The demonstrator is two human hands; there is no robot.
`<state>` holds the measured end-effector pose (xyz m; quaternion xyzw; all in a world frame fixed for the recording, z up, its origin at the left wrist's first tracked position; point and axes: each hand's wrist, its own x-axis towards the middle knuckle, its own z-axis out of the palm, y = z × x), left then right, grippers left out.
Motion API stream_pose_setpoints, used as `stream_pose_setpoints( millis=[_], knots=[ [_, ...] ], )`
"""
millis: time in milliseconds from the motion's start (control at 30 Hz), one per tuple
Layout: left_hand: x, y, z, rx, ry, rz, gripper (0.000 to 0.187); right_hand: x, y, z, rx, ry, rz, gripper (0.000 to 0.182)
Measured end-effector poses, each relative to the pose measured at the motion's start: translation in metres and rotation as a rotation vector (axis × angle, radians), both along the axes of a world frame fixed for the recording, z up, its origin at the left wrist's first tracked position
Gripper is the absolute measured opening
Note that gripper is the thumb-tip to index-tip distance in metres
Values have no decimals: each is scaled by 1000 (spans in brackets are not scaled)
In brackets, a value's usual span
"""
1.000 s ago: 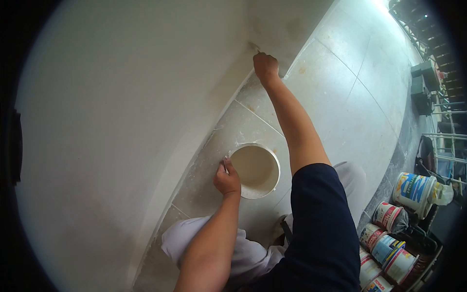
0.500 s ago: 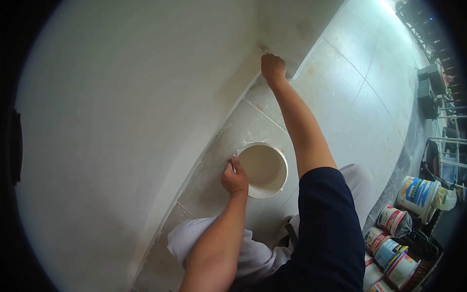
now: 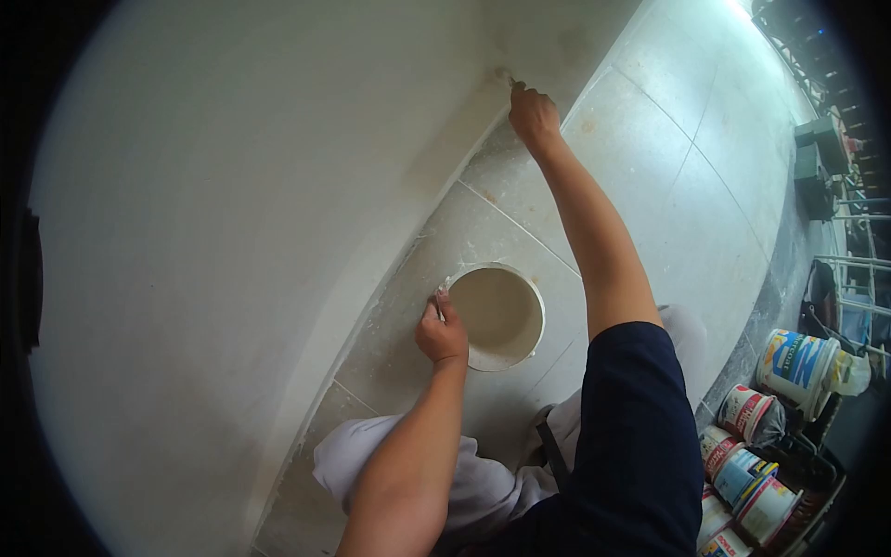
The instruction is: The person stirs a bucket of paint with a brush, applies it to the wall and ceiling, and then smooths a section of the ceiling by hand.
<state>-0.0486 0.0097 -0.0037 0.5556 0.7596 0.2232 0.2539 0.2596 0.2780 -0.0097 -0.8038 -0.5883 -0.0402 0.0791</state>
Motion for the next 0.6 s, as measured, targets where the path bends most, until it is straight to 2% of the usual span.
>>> stream_pose_setpoints(
  millis=[200,300,400,500,600],
  knots=[
    [1,-1,1,28,-32,3,45,21,-6,-3,-91,-43,101,36],
    [1,1,1,38,-27,2,45,2,-21,45,241,-22,69,35],
    [0,-2,1,41,-29,7,45,2,-17,61,94,25,-9,38],
    [1,0,3,48,-49,4,46,0,-14,78,160,99,53,35],
    [2,0,6,35,-51,6,47,5,-10,75,141,21,18,36]
  ],
)
